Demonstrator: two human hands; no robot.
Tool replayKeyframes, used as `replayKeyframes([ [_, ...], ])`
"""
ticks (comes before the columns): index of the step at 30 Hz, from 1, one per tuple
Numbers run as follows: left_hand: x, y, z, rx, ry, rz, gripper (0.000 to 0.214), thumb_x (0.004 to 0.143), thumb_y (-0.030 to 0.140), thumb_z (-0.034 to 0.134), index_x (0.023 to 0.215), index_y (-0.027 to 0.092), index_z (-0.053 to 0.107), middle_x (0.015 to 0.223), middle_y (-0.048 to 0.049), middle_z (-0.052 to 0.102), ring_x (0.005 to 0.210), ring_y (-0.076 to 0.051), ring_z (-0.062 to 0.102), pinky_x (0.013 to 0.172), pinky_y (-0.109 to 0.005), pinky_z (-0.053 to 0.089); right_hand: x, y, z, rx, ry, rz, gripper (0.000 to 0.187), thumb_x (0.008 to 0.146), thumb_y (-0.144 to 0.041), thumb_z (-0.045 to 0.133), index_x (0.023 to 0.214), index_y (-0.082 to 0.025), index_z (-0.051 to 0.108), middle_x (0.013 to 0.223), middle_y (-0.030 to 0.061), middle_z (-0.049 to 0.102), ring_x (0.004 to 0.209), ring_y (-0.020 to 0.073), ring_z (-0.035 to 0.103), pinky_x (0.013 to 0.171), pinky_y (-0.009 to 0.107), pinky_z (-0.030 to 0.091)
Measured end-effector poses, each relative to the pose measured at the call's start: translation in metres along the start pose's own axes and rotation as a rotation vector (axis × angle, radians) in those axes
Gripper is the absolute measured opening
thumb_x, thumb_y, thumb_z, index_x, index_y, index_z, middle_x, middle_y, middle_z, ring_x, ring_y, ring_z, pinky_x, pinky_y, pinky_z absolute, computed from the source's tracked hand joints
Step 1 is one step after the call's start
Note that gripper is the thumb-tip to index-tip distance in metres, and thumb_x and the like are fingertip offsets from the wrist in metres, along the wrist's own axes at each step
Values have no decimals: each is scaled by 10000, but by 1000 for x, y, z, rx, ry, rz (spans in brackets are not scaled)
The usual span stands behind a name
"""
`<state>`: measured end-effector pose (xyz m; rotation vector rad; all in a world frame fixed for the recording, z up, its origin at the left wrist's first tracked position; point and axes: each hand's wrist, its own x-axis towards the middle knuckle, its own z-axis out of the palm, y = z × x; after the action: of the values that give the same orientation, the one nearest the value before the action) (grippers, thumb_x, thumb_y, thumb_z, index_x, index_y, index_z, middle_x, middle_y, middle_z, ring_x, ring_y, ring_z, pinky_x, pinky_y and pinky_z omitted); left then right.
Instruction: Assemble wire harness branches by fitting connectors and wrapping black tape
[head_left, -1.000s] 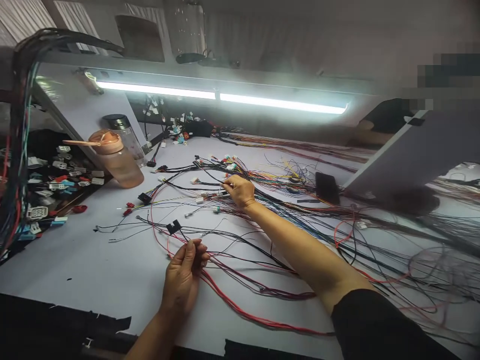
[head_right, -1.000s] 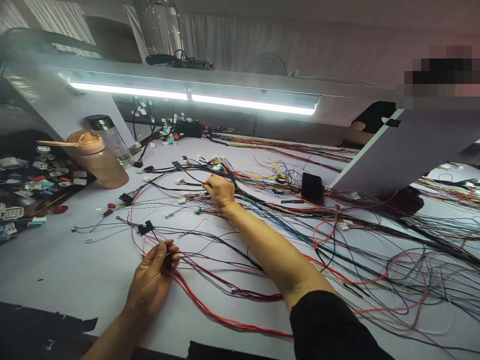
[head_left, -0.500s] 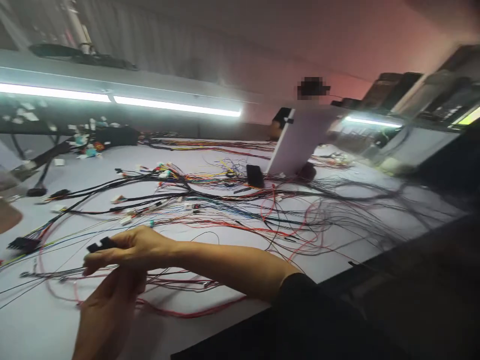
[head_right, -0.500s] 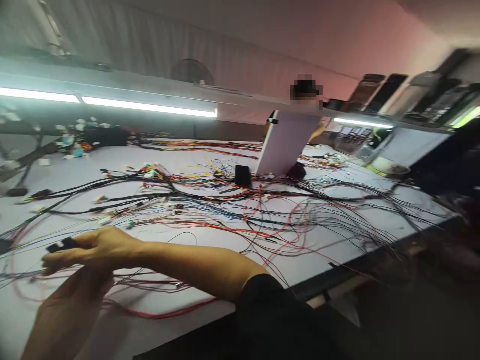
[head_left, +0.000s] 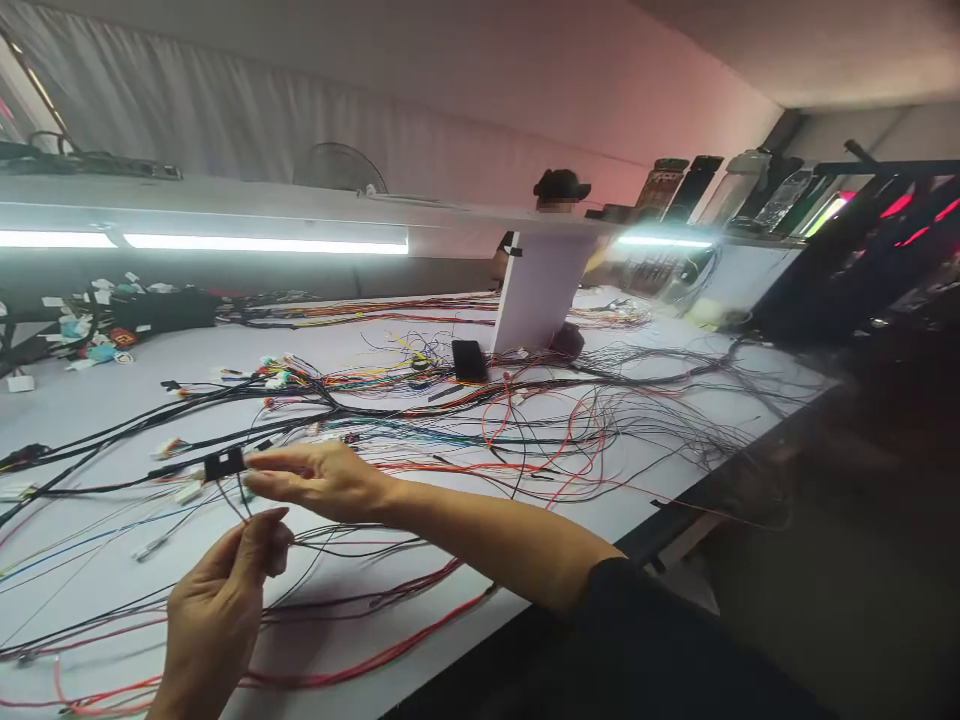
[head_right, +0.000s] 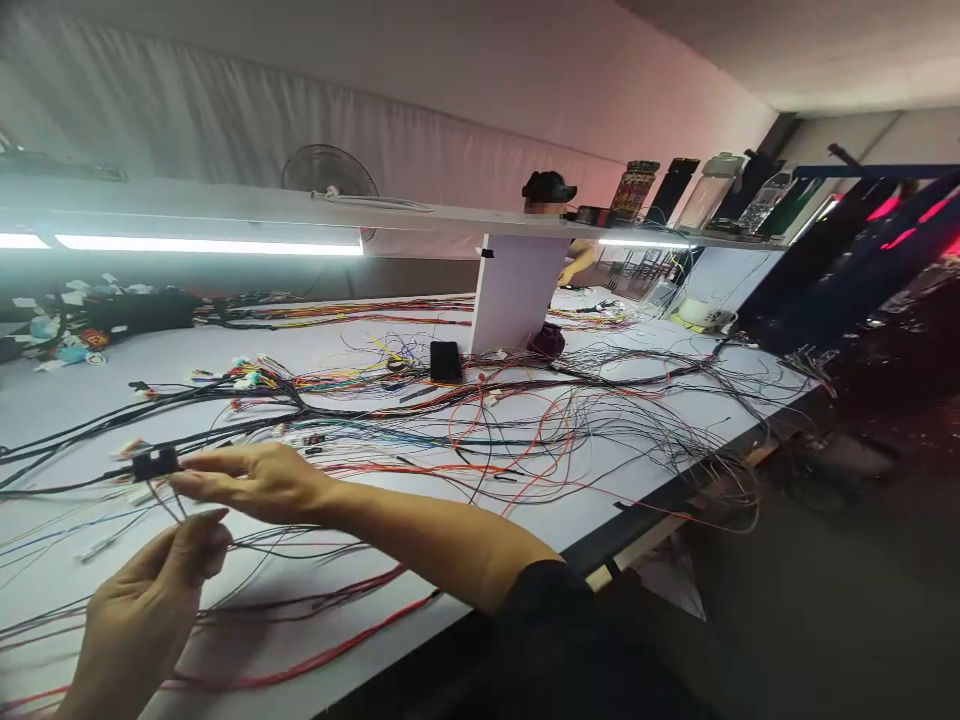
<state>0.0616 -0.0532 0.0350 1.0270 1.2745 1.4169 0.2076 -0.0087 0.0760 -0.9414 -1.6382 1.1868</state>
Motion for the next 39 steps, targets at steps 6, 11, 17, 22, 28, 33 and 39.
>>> replayKeyframes([
  [6,3,-13,-9,-131,1,-124,407,624,452,826,894,165,725,708,-18,623,612,-77,507,572,-100,459,-2,33,-115,-747,256,193,247,934,-282,524,1082,-201,704,1060,1,719,971,119,657,837,190,472],
  [11,6,-15,-9,-105,49,-170,449,598,477,833,907,170,723,718,-30,638,614,-92,516,575,-114,485,18,40,-204,-983,368,418,249,962,-289,478,1021,-162,684,1020,56,693,955,180,647,834,305,496],
  [17,16,-26,-18,-43,53,-239,516,582,543,818,933,177,722,736,-37,645,607,-99,525,554,-125,490,68,53,-215,-1174,246,594,293,935,-360,558,1136,-149,595,1135,77,616,994,186,616,868,394,524],
  [22,20,-29,-22,-15,118,-290,523,576,541,819,938,177,719,743,-45,649,637,-128,565,538,-149,498,76,50,-217,-1269,80,672,272,933,-364,560,1085,-146,617,1113,75,629,1006,188,612,900,409,505],
  [28,19,-36,-24,-3,94,-290,496,600,512,811,935,157,720,738,-59,639,598,-140,559,534,-195,516,47,57,-226,-1278,-57,677,254,910,-375,588,981,-143,659,997,54,672,914,168,633,851,368,507],
  [33,18,-36,-24,16,81,-269,485,619,518,798,950,173,722,714,-43,624,585,-122,532,518,-168,496,46,73,-228,-1297,84,542,270,942,-303,480,1097,-291,701,1116,17,692,1033,195,626,841,297,457],
  [39,17,-26,-18,-3,101,-283,497,599,533,805,917,161,723,721,-45,626,573,-107,519,533,-145,491,47,86,-225,-1299,85,370,320,863,-256,598,1162,-339,675,1210,-21,651,1114,193,577,879,264,428],
])
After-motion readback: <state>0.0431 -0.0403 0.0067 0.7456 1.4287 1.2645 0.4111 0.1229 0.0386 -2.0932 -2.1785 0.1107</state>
